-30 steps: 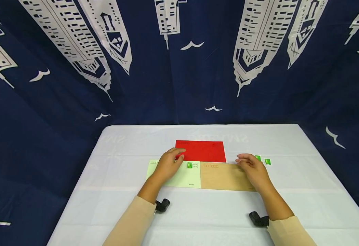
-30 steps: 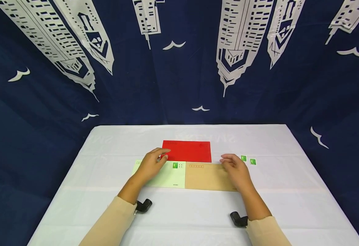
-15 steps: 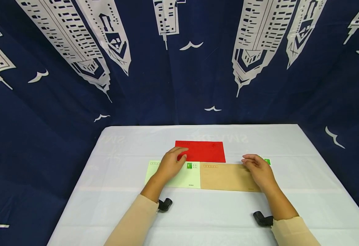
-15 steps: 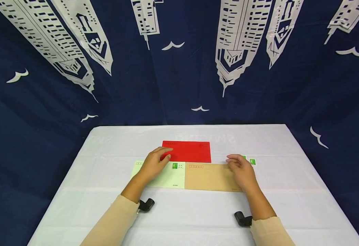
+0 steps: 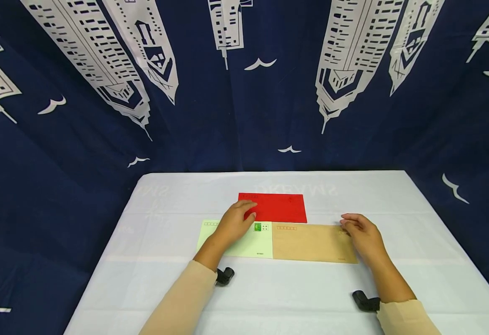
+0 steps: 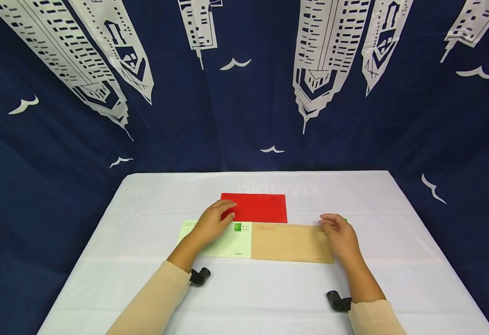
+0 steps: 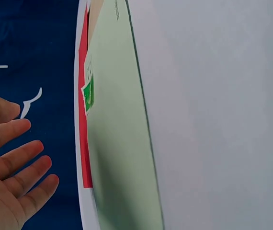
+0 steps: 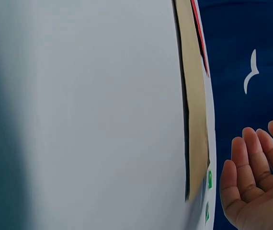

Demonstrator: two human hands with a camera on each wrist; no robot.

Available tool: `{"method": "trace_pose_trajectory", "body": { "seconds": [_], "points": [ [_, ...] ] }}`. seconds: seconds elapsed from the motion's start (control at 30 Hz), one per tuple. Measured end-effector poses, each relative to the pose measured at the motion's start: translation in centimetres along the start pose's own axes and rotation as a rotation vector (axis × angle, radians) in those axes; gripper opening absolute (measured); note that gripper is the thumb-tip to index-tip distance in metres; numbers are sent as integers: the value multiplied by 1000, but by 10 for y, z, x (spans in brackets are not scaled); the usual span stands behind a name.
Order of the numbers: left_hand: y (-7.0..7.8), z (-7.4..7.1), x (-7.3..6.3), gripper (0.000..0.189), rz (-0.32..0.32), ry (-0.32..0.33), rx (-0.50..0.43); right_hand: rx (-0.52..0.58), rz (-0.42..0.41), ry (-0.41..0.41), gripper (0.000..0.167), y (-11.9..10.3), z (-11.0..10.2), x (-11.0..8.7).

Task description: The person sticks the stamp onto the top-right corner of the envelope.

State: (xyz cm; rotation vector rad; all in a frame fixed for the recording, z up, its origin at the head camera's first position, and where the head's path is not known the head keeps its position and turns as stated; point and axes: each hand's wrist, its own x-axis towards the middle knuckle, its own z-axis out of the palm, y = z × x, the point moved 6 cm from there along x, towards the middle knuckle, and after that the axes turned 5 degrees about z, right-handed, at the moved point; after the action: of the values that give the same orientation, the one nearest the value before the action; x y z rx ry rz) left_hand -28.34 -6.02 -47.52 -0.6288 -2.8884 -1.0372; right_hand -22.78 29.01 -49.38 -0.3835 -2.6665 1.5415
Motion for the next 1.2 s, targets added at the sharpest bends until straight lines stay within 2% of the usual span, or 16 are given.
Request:
{"method": "trace_pose_trajectory", "body": {
  "seconds": [0.2,0.4,0.83,1.2],
  "points": [
    [-2,1,3,44,3,-13,30,-44,36,25,41,8,-9,0],
    [-6,6,8,47,-12,-64,51,-90,56,80,40,14,-19,0],
    [-9,9,19,51,-21,-122,66,-125,99,124,38,22,-34,5],
    [-12,19,28,52,-40,-163,79,-152,214,113,44,36,-45,14]
  ]
}}
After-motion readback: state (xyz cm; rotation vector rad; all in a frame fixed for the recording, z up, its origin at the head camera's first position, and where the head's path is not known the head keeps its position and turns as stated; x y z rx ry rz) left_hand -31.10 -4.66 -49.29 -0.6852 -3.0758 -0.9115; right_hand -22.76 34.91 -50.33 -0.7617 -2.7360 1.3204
